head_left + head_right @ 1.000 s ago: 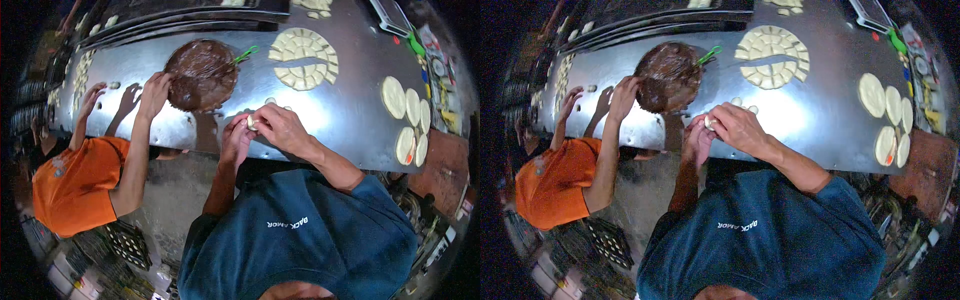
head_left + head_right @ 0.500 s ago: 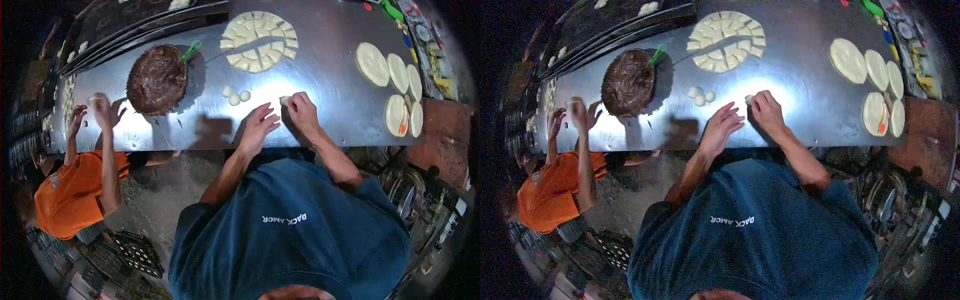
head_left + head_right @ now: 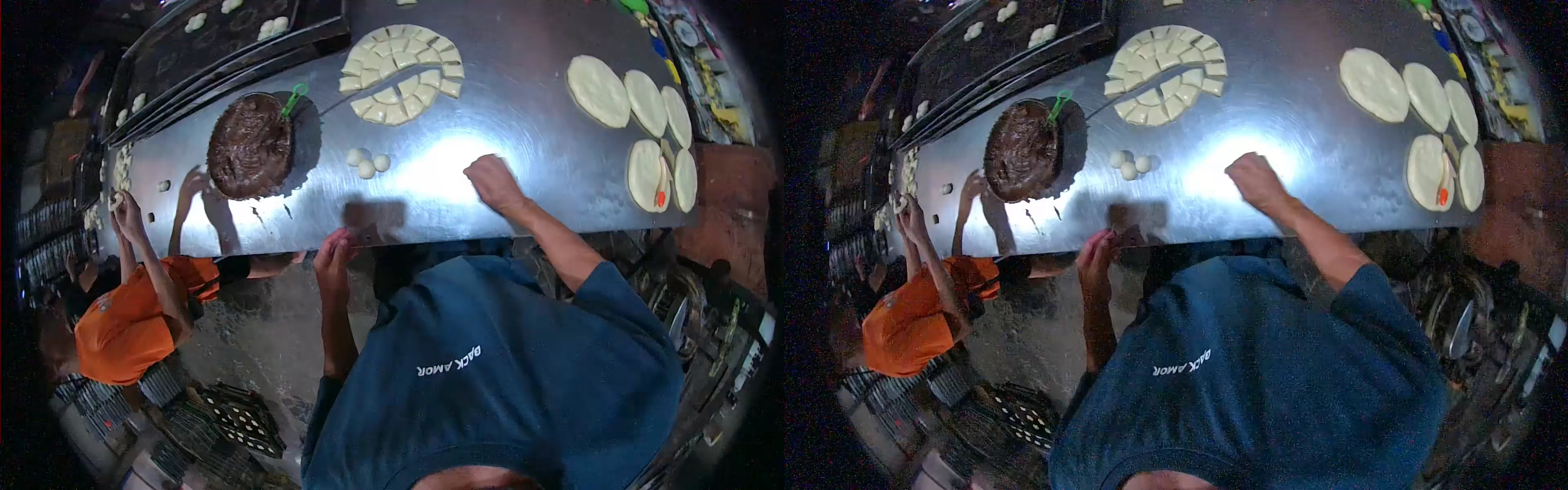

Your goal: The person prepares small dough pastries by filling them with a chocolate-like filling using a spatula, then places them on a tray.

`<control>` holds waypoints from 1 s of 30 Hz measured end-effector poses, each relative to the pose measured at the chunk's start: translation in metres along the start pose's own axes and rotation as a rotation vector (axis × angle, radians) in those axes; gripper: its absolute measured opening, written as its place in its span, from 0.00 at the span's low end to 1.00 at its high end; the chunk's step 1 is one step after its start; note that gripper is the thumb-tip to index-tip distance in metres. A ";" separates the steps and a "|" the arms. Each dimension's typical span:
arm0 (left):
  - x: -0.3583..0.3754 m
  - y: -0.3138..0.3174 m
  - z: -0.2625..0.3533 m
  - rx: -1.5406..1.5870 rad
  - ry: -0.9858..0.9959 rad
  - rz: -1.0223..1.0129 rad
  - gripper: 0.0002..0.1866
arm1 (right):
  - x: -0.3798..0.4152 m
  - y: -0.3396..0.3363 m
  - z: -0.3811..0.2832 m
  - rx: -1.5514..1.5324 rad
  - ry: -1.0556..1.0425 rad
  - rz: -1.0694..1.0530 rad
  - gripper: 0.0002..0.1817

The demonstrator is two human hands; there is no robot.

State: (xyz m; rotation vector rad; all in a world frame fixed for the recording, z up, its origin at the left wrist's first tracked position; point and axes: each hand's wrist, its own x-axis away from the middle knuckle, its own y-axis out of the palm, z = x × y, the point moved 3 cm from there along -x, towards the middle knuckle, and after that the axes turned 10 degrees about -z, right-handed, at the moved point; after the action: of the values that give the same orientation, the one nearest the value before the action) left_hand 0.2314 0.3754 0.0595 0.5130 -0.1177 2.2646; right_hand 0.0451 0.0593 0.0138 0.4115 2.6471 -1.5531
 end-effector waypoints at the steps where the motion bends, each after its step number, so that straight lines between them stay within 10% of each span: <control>1: -0.002 0.001 0.000 0.002 0.007 0.014 0.16 | -0.004 -0.001 0.031 0.026 0.188 -0.112 0.04; 5: -0.015 0.016 -0.024 0.085 -0.016 -0.041 0.16 | -0.084 0.005 0.004 -0.098 0.290 0.406 0.06; 9: -0.020 0.019 0.011 0.041 -0.064 -0.088 0.14 | -0.013 0.027 -0.025 -0.167 0.050 -0.039 0.08; 16: -0.098 -0.018 0.009 -0.219 0.022 0.011 0.21 | -0.088 0.011 -0.006 -0.141 0.330 0.487 0.02; 20: -0.154 0.006 0.034 -0.412 0.235 -0.023 0.26 | -0.032 0.023 -0.055 -0.199 0.214 0.098 0.07; 25: -0.170 0.030 0.052 -0.669 0.289 -0.165 0.33 | -0.063 -0.017 -0.060 -0.431 0.587 0.088 0.16; 30: -0.173 0.024 0.052 -0.701 0.200 -0.305 0.37 | -0.160 0.024 -0.077 -0.554 0.352 0.071 0.20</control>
State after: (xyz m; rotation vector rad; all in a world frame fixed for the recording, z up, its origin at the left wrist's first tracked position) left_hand 0.3351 0.2267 0.0402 -0.0678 -0.6550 1.8049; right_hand 0.2124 0.1046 0.0590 0.7786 3.1117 -0.7191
